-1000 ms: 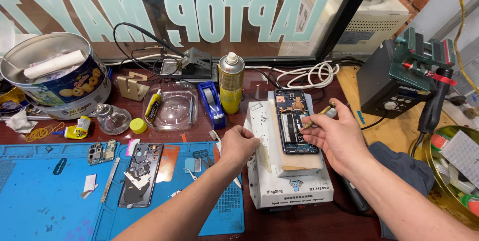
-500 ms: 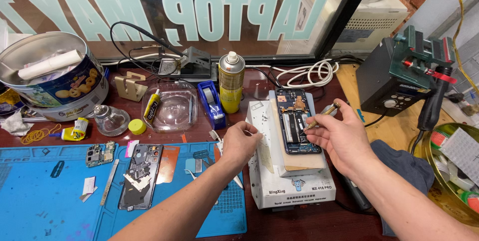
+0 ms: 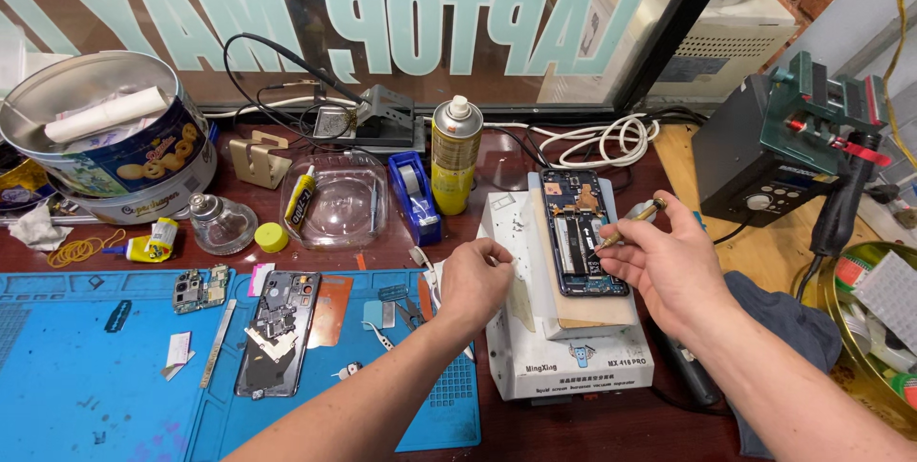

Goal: The person cleans a small electronic component with a cotton swab, then places it into a disassembled mobile device chassis. They use a small tool to press and adjust internal parts, then connect a ribbon cable to the motherboard.

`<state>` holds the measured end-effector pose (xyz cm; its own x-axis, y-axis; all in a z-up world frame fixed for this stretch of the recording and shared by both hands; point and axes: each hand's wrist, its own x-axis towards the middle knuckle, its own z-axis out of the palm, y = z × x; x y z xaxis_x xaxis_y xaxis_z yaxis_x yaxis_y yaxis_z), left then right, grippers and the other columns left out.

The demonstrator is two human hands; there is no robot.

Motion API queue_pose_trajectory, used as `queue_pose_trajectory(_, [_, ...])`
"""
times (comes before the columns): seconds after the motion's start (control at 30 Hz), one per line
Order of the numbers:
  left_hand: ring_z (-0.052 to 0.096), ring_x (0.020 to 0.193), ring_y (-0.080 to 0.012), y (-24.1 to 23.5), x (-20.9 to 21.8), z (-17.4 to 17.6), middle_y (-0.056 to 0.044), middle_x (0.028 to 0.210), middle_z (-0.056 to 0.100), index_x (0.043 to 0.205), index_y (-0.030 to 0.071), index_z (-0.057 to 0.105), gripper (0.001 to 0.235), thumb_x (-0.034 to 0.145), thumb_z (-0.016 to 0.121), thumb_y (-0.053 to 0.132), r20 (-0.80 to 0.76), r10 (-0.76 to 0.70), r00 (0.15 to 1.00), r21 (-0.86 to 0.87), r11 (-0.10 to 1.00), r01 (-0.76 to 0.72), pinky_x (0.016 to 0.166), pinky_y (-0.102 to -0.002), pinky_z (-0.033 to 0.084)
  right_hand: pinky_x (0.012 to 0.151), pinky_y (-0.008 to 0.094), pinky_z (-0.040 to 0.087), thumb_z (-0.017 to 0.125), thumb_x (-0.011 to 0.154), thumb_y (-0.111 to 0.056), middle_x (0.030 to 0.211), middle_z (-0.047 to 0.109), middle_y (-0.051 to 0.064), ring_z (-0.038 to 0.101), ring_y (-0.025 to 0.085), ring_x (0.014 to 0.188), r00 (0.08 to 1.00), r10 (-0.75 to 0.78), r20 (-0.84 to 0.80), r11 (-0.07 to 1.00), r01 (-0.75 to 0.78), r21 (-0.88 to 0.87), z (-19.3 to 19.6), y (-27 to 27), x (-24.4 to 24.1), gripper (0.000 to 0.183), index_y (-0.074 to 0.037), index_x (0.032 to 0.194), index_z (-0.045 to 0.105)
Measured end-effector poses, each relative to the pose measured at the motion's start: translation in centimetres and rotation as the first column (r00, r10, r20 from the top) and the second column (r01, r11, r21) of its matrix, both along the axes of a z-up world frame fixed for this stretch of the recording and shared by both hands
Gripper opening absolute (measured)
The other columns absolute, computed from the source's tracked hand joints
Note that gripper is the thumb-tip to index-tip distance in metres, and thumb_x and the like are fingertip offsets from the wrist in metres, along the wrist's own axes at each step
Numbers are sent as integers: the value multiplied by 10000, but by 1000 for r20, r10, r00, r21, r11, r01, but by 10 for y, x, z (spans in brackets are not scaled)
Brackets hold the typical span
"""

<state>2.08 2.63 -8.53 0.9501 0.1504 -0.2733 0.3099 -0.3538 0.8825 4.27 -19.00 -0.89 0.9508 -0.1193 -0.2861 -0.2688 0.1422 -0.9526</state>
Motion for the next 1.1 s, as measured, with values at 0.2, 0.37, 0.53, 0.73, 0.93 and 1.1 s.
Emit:
queue_pose_trajectory(0.2, [673, 983, -319, -7, 3, 7, -134, 1016, 688, 908, 133, 819, 143, 790, 746, 165, 252, -152, 956, 274, 958, 81, 878, -441, 531, 667, 346, 557, 601, 902, -49, 970, 689, 163, 673, 217, 765, 1000, -14, -1, 1000, 14, 6, 3, 2, -4, 879, -128, 1644, 136])
queue_pose_trajectory(0.37, [684, 989, -319, -11, 8, 13, -115, 1062, 683, 918, 127, 820, 163, 789, 720, 133, 185, -244, 952, 353, 921, 168, 898, -440, 542, 669, 351, 562, 597, 896, -54, 967, 691, 158, 672, 225, 764, 1000, -24, 2, 1000, 24, 21, 5, 3, -7, 863, -144, 1639, 168])
queue_pose_trajectory(0.53, [677, 993, -332, -12, 11, 10, -132, 1078, 663, 966, 104, 793, 177, 844, 664, 99, 161, -311, 937, 426, 878, 218, 901, -460, 536, 681, 351, 566, 598, 899, -53, 981, 689, 163, 670, 225, 777, 999, -30, -17, 999, 31, 21, 9, -2, -8, 865, -137, 1639, 158])
queue_pose_trajectory(0.73, [658, 983, -358, -14, 12, 2, -155, 1055, 653, 928, 36, 733, 122, 879, 660, 122, 297, -272, 916, 362, 919, 155, 879, -470, 522, 681, 346, 565, 609, 901, -52, 988, 683, 166, 670, 223, 794, 999, -54, -1, 998, 54, 29, 12, -12, -8, 889, -127, 1645, 126])
queue_pose_trajectory(0.93, [746, 804, -239, -5, 26, 30, -128, 880, 744, 902, -1, 711, 122, 891, 673, 114, 276, 32, 961, -45, 999, -20, 734, -361, 583, 714, 348, 558, 621, 948, -83, 1035, 690, 137, 678, 222, 842, 997, -68, 37, 998, 68, 7, 9, -26, -10, 534, -48, 1418, 371])
queue_pose_trajectory(1.1, [726, 733, -219, -5, 28, 57, -98, 852, 710, 939, -14, 656, 110, 843, 708, 2, 48, 119, 992, -594, 802, -67, 622, -318, 615, 790, 374, 591, 595, 970, -87, 1051, 672, 135, 692, 227, 875, 992, -65, 109, 993, 53, 104, 15, -25, -14, 257, -70, 1215, 519])
